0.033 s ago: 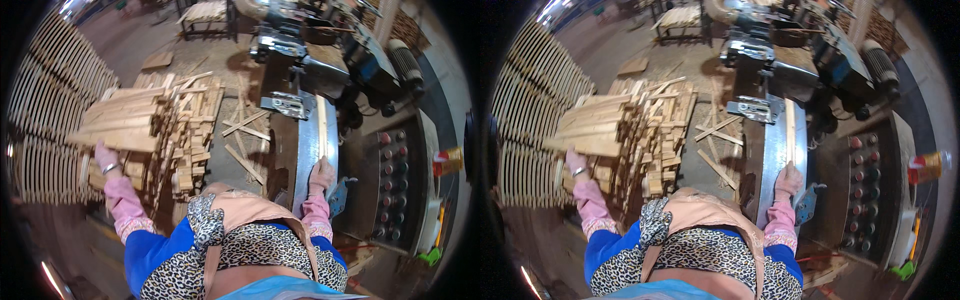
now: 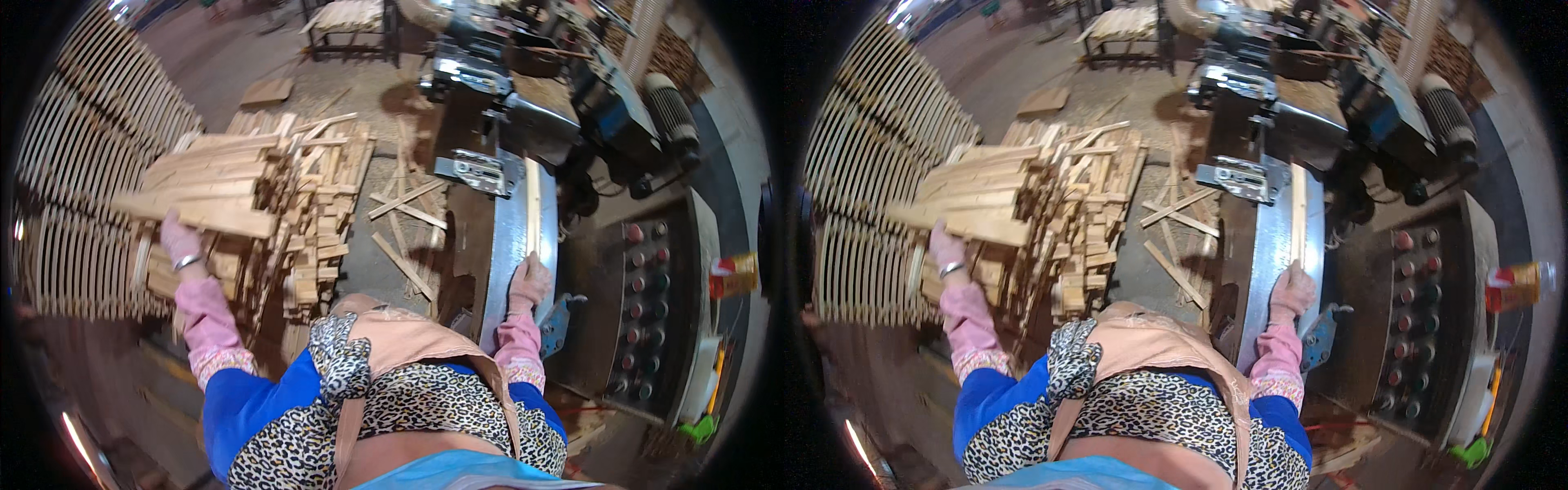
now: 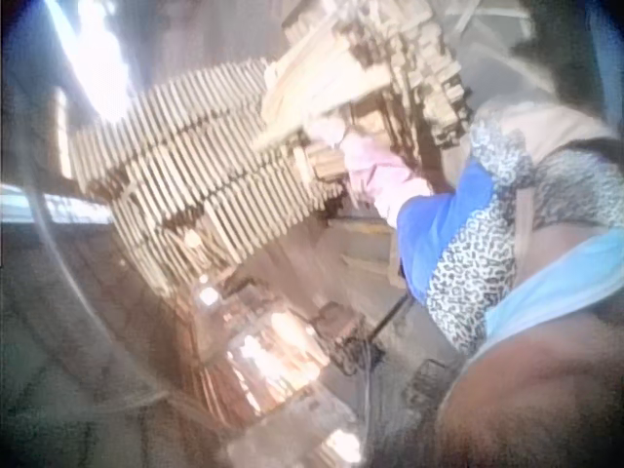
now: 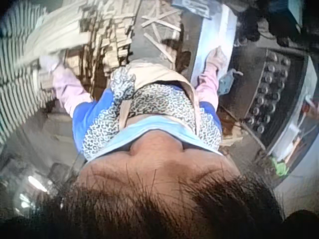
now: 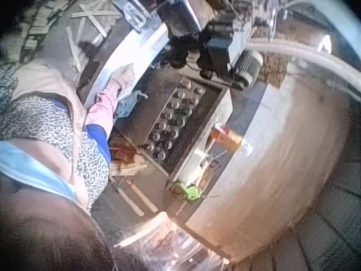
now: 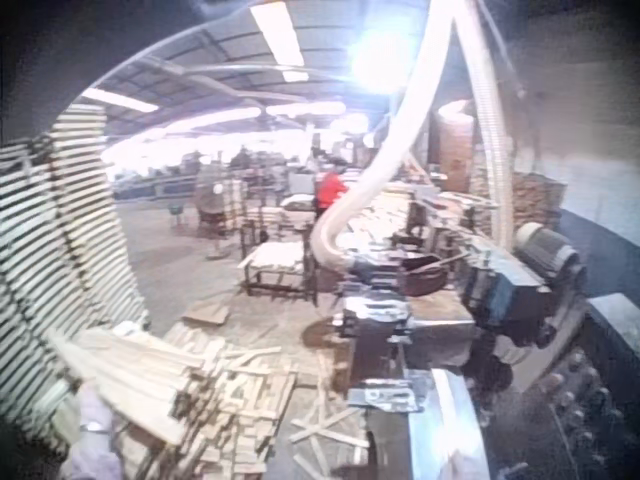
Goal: The person processes wooden slats through a woodworking machine. They pick up individual slats from a large stack, feed them into the machine one by one, and place the finished pieces onto a growing pile on a pallet.
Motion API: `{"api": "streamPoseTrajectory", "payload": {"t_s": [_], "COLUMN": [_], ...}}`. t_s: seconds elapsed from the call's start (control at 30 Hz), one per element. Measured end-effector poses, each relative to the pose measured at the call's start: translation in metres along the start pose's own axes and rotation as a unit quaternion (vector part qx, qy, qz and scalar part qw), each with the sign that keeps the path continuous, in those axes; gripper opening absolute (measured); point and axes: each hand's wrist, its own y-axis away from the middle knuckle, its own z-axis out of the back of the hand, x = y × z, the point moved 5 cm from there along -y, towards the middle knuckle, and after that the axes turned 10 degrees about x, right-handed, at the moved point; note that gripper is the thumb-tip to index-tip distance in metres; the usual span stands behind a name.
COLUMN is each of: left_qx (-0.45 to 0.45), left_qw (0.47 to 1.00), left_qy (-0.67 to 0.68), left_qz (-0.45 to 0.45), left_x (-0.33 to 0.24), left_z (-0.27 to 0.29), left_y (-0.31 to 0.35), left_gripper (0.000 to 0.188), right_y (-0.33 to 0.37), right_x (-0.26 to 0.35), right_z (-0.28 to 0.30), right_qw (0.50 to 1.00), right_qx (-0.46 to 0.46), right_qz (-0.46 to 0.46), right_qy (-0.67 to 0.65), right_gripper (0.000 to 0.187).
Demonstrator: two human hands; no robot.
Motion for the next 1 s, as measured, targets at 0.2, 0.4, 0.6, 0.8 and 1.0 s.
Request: {"api": "streamPoseTrajectory", "payload": {"t_s": [0.2,0.4,0.6,0.8,1.0], "left_qx": [0.027,0.303,0.547,0.394,0.321], "left_qw": [0.978,0.927,0.795,0.874,0.922], "left_qy": [0.208,0.219,0.164,0.085,0.095], "left_qz": [-0.014,0.028,0.204,0.270,0.194], "left_x": [-0.150,-0.129,-0.097,0.000,-0.030], "left_z": [-0.260,-0.426,-0.432,-0.358,-0.334], "left_y": [0.108,0.227,0.288,0.247,0.229], "left_gripper": [0.049,0.040,0.059,0.055,0.049], "right_y": [-0.078,-0.005,0.103,0.201,0.087], "right_x": [0.030,0.243,0.062,-0.036,-0.022], "right_z": [-0.045,0.123,0.051,0.068,0.032], "right_qw": [0.971,0.877,0.949,0.975,0.987], "right_qx": [0.112,0.087,0.119,0.166,-0.080], "right_qz": [-0.090,0.327,-0.022,-0.138,-0.117], "right_qy": [-0.192,-0.341,-0.290,-0.047,-0.075], "right_gripper": [0.036,0.070,0.072,0.066,0.052]}}
